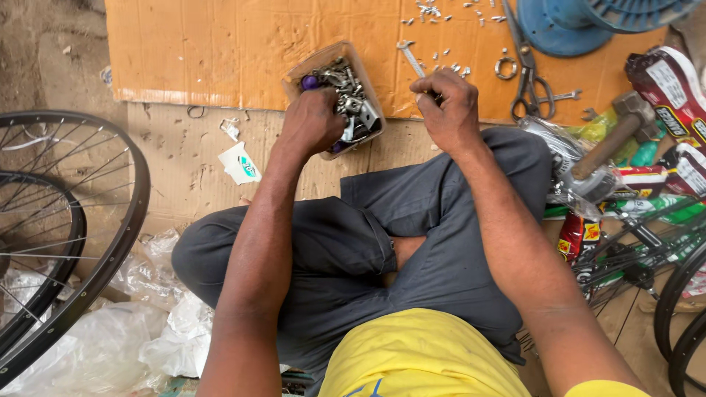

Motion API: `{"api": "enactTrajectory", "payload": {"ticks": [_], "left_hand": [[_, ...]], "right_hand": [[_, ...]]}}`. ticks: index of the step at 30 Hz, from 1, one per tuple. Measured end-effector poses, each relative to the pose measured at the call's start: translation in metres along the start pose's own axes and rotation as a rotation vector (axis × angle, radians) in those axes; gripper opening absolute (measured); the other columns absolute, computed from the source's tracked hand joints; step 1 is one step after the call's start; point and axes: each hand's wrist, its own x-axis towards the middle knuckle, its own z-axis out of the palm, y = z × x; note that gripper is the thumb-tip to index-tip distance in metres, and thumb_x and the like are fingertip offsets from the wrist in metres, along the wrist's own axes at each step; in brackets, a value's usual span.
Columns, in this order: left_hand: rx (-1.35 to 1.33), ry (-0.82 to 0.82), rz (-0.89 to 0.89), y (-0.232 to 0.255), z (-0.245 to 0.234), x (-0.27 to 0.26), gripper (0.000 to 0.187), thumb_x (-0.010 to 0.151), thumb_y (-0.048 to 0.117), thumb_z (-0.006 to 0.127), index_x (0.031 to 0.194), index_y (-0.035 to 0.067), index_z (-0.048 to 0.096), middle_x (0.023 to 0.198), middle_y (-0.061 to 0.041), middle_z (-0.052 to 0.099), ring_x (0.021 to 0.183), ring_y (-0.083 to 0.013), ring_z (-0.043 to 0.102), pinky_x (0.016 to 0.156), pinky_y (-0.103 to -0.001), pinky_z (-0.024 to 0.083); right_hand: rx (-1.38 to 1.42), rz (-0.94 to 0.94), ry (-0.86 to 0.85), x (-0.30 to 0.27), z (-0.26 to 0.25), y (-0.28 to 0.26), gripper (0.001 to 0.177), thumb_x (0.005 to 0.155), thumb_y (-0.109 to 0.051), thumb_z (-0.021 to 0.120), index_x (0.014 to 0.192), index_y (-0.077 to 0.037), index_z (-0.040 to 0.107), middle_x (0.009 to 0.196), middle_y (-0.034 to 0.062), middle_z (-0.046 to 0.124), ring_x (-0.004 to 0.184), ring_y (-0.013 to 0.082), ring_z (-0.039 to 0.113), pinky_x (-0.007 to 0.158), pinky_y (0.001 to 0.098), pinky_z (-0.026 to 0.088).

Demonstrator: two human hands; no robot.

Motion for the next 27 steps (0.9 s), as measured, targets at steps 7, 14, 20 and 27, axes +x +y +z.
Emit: {"api": "enactTrajectory", "payload": {"ticks": [7, 14, 20, 27], "left_hand": [[-0.702, 0.310, -0.117, -0.009, -0.008, 0.017, 0.024, 0.086, 0.011, 0.071, 0.076, -0.001, 0.053, 0.072, -0.015, 0.063, 0.065, -0.0276, 0.062, 0.058, -0.040, 0.049], [-1.374, 0.298, -0.278, -0.021, -0.009, 0.017, 0.010, 0.089, 0.003, 0.064, 0.086, 0.006, 0.055, 0.073, -0.002, 0.060, 0.055, -0.0096, 0.059, 0.043, -0.025, 0.045], [-1.199, 0.229, -0.370, -0.012, 0.003, 0.026, 0.008, 0.091, 0.008, 0.067, 0.089, 0.004, 0.061, 0.078, -0.001, 0.063, 0.063, -0.0080, 0.062, 0.051, -0.025, 0.054], [-0.886, 0.246, -0.241, -0.012, 0.003, 0.022, 0.013, 0.095, 0.013, 0.068, 0.092, 0.001, 0.068, 0.075, -0.003, 0.067, 0.066, -0.0094, 0.061, 0.060, -0.027, 0.052]], "right_hand": [[-0.428, -0.371, -0.125, 0.034, 0.071, 0.003, 0.027, 0.081, -0.006, 0.078, 0.108, -0.009, 0.080, 0.131, 0.0212, 0.062, 0.117, 0.0389, 0.056, 0.093, 0.0497, 0.047], [-0.703, -0.326, -0.206, 0.041, 0.115, 0.032, 0.026, 0.088, -0.008, 0.079, 0.109, -0.021, 0.082, 0.139, 0.0177, 0.061, 0.122, 0.0318, 0.054, 0.093, 0.0467, 0.040], [-0.614, -0.301, -0.313, 0.043, 0.112, 0.041, 0.018, 0.092, -0.013, 0.080, 0.110, -0.010, 0.079, 0.120, 0.0176, 0.060, 0.114, 0.0323, 0.054, 0.090, 0.0505, 0.038], [-0.615, -0.449, -0.170, 0.050, 0.103, 0.017, 0.023, 0.089, -0.005, 0.073, 0.111, -0.001, 0.069, 0.131, 0.0230, 0.058, 0.124, 0.0361, 0.054, 0.097, 0.0515, 0.044]]}}
